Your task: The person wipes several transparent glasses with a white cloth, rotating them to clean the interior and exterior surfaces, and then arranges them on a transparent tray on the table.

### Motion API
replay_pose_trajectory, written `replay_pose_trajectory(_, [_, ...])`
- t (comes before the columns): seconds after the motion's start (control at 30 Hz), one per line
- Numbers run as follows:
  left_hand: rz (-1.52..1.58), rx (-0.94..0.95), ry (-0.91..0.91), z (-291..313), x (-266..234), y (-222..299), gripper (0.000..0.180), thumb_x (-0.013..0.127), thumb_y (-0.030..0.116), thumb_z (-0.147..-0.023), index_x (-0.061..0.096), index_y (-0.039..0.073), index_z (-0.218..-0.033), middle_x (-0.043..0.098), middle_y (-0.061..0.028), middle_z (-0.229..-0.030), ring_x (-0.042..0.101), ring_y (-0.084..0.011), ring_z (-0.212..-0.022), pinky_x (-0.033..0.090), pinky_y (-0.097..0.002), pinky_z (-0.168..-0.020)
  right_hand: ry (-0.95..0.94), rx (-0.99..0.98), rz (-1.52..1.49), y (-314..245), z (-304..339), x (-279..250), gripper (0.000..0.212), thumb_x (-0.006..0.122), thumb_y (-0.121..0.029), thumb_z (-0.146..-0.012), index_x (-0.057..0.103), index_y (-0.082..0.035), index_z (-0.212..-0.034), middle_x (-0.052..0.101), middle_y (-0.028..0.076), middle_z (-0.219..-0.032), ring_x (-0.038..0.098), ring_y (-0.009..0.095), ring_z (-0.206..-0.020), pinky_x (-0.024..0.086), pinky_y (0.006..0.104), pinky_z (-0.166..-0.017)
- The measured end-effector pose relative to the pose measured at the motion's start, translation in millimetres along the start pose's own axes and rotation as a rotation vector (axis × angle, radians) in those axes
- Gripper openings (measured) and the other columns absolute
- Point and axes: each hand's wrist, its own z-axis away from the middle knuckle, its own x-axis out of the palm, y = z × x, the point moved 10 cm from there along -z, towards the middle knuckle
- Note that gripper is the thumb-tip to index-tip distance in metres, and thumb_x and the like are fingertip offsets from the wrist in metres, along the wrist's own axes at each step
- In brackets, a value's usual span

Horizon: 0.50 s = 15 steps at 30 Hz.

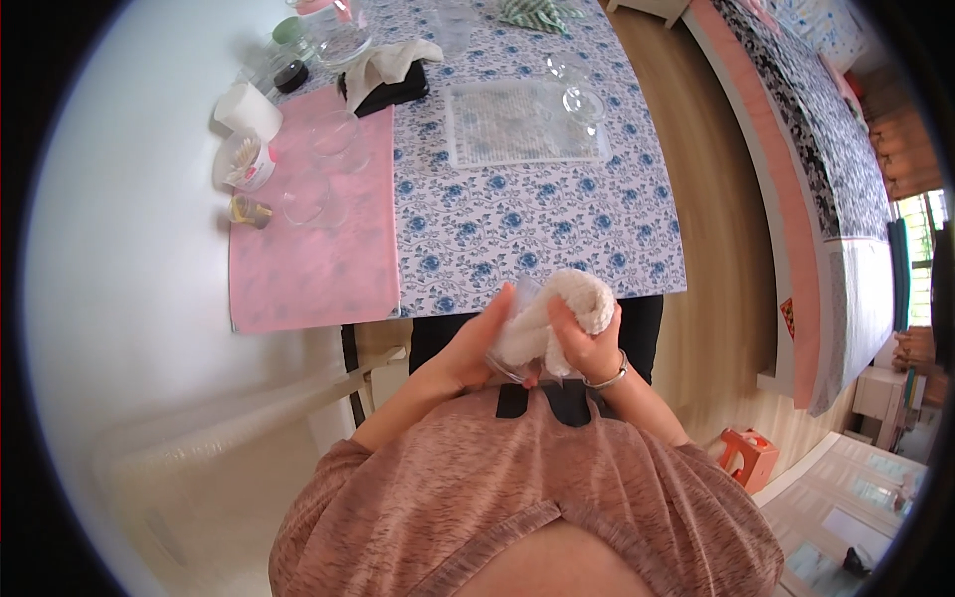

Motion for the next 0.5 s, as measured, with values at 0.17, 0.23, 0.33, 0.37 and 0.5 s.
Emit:
replay_pose_trajectory(0.17, [-0.504,0.377,0.238,10,-7,39,0.042,0.032,0.040,-0.092,0.045,0.005,-0.111,0.046,-0.0006,-0.104,0.041,-0.0070,-0.095,0.036,-0.0223,-0.081,-0.126,-0.532,0.449,-48,3,22,0.012,0.062,-0.008,-0.068,0.061,0.000,-0.078,0.060,0.010,-0.063,0.059,0.020,-0.052,0.046,0.0256,-0.050])
replay_pose_trajectory(0.23, [-0.563,0.438,0.274,7,-7,41,0.042,0.032,0.040,-0.092,0.046,0.005,-0.110,0.049,-0.0013,-0.099,0.045,-0.0078,-0.090,0.039,-0.0229,-0.078,-0.172,-0.501,0.520,-45,1,29,0.013,0.061,-0.007,-0.068,0.060,0.000,-0.080,0.059,0.006,-0.062,0.058,0.015,-0.052,0.045,0.0258,-0.051])
replay_pose_trajectory(0.33, [-0.282,0.256,0.263,5,-10,30,0.047,0.032,0.046,-0.090,0.048,0.004,-0.107,0.053,-0.0042,-0.095,0.051,-0.0111,-0.084,0.044,-0.0240,-0.073,-0.187,-0.181,0.282,-12,5,14,0.024,0.059,-0.002,-0.070,0.056,0.003,-0.094,0.060,0.006,-0.082,0.058,0.014,-0.072,0.046,0.0268,-0.066])
replay_pose_trajectory(0.37, [-0.035,0.098,0.277,5,-10,14,0.051,0.031,0.049,-0.089,0.049,0.004,-0.107,0.054,-0.0059,-0.094,0.053,-0.0126,-0.082,0.046,-0.0252,-0.070,-0.203,-0.192,0.285,-12,7,16,0.024,0.059,-0.002,-0.070,0.056,0.003,-0.094,0.060,0.006,-0.082,0.058,0.014,-0.072,0.046,0.0268,-0.066])
replay_pose_trajectory(0.5, [0.281,0.033,-0.627,11,52,11,0.060,0.023,0.055,-0.088,0.049,0.004,-0.107,0.056,-0.0099,-0.091,0.056,-0.0171,-0.081,0.050,-0.0326,-0.063,-0.148,-0.123,-0.018,-10,4,12,0.015,0.059,-0.003,-0.068,0.057,0.002,-0.082,0.059,0.006,-0.076,0.056,0.010,-0.067,0.045,0.0245,-0.060])
